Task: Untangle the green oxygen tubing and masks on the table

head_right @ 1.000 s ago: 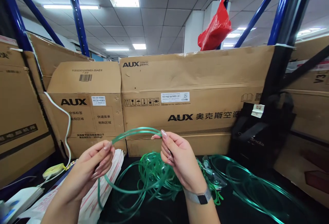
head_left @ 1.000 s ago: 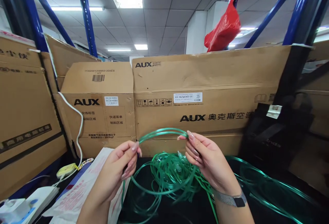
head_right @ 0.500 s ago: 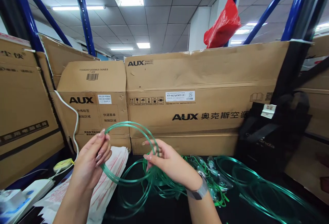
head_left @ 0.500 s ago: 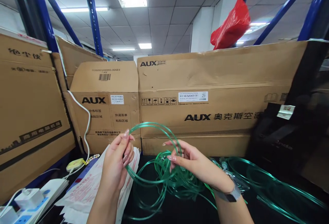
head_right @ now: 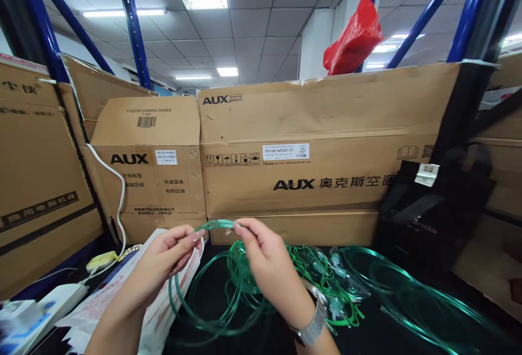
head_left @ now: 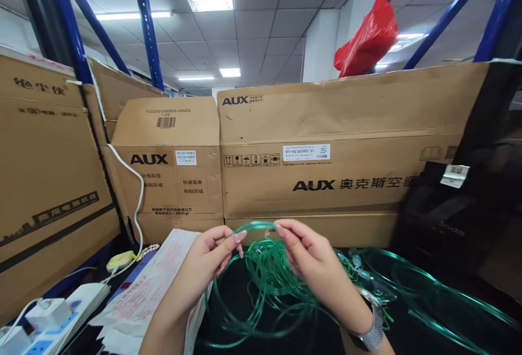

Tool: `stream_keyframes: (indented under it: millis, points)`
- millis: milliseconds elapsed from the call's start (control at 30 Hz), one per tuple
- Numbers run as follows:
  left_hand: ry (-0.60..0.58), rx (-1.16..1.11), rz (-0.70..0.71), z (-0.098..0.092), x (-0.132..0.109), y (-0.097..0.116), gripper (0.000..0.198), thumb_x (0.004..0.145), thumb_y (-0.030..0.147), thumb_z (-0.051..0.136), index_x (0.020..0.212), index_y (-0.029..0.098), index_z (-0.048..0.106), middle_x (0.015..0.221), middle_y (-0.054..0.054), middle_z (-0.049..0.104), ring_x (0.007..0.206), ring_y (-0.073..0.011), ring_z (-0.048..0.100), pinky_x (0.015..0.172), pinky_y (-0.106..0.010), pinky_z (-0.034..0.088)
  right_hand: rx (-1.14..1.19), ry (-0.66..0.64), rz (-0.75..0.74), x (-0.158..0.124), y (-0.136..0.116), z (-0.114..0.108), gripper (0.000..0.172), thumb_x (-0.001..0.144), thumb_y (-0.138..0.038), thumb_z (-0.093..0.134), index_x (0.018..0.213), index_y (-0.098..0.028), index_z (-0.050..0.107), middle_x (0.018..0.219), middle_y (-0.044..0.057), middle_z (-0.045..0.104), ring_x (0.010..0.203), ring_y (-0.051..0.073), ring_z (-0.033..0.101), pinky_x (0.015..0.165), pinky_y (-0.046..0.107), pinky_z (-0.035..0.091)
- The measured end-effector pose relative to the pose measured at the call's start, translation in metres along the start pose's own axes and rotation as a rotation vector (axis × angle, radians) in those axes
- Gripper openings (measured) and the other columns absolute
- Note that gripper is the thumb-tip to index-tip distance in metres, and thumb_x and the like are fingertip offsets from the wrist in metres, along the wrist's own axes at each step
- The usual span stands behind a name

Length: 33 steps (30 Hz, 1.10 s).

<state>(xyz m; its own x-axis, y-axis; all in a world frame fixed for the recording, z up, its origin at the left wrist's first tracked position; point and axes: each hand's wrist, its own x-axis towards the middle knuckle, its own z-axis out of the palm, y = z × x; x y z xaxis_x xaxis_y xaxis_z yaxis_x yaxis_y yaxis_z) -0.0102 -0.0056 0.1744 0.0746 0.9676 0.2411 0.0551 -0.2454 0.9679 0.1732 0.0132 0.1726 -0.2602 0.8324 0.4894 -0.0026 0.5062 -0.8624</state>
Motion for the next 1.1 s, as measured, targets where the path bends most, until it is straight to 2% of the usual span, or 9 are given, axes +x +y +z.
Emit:
stream_keyframes:
  millis: [233,400,500,600,700,767,933,1033,1100]
  points:
    - [-0.109,-0.163,-0.033,-0.019,0.001,-0.007,0.033,0.074,0.043,0.060,0.059,0.015,0.051,0.042,0.010,0.030,0.041,-0.0047,0.016,0.041,-0.021,0.011,0.448,0.397,-0.117,0.006,-0.005,-0.007,0.015,0.079,-0.035,0.058,0.080,-0.020,0.054,0.047,-0.010,0.029,0.037,0.004,0.024,0.031,0.013,0.022]
    - [-0.313,-0.096,-0.076,-0.022,0.001,-0.011,0.029,0.071,0.038,0.065,0.061,0.014,0.053,0.053,0.004,0.047,0.046,-0.0058,0.034,0.045,-0.020,0.024,0.485,0.535,-0.186,0.005,-0.011,-0.006,0.014,0.079,-0.033,0.058,0.077,-0.020,0.054,0.047,-0.010,0.029,0.036,0.004,0.024,0.030,0.012,0.022]
    - [-0.194,-0.319,0.021,-0.021,0.001,-0.009,0.029,0.075,0.036,0.062,0.059,0.014,0.051,0.050,0.006,0.040,0.043,-0.0046,0.027,0.043,-0.018,0.023,0.423,0.452,-0.142,0.006,-0.010,-0.010,0.015,0.079,-0.035,0.058,0.080,-0.021,0.054,0.044,-0.011,0.029,0.034,0.004,0.026,0.030,0.013,0.023]
    - [-0.029,-0.618,0.135,-0.021,0.001,-0.003,0.030,0.079,0.034,0.058,0.058,0.014,0.049,0.047,0.009,0.029,0.040,-0.0040,0.015,0.037,-0.015,0.018,0.260,0.222,0.001,0.006,-0.008,-0.012,0.020,0.079,-0.038,0.056,0.085,-0.019,0.053,0.042,-0.010,0.034,0.031,0.005,0.032,0.030,0.016,0.029]
    - [0.115,-0.765,0.221,-0.023,0.001,0.001,0.029,0.082,0.031,0.055,0.059,0.014,0.049,0.047,0.010,0.027,0.039,-0.0040,0.011,0.033,-0.013,0.016,0.051,-0.056,0.122,0.005,-0.005,-0.011,0.025,0.080,-0.037,0.054,0.094,-0.017,0.054,0.048,-0.007,0.043,0.040,0.009,0.048,0.042,0.023,0.044]
    - [0.149,-0.777,0.235,-0.023,0.001,0.003,0.028,0.082,0.030,0.055,0.059,0.013,0.050,0.047,0.009,0.027,0.039,-0.0041,0.011,0.033,-0.012,0.016,-0.057,-0.144,0.099,0.005,-0.001,-0.007,0.033,0.082,-0.033,0.051,0.111,-0.018,0.048,0.058,-0.006,0.047,0.049,0.011,0.054,0.053,0.026,0.048]
    - [0.087,-0.650,0.117,-0.022,-0.003,0.002,0.028,0.083,0.031,0.052,0.063,0.013,0.054,0.045,0.009,0.027,0.040,-0.0042,0.009,0.035,-0.013,0.014,-0.357,0.050,-0.118,0.005,0.010,0.003,0.060,0.083,-0.025,0.048,0.136,-0.029,0.019,0.088,0.001,0.051,0.069,0.012,0.055,0.071,0.031,0.048]
    - [-0.020,-0.568,0.024,-0.018,-0.005,0.003,0.030,0.083,0.032,0.052,0.061,0.013,0.054,0.043,0.009,0.027,0.040,-0.0034,0.010,0.036,-0.013,0.012,-0.496,0.119,-0.240,0.004,0.008,0.006,0.057,0.085,-0.023,0.046,0.136,-0.029,0.022,0.097,0.005,0.052,0.081,0.016,0.054,0.077,0.032,0.046]
    - [-0.054,-0.527,-0.007,-0.013,-0.005,0.004,0.031,0.082,0.033,0.052,0.060,0.013,0.054,0.043,0.009,0.029,0.039,-0.0029,0.011,0.036,-0.014,0.011,-0.552,0.072,-0.319,0.003,0.004,0.007,0.046,0.087,-0.022,0.043,0.131,-0.027,0.034,0.098,0.006,0.054,0.086,0.018,0.054,0.077,0.032,0.045]
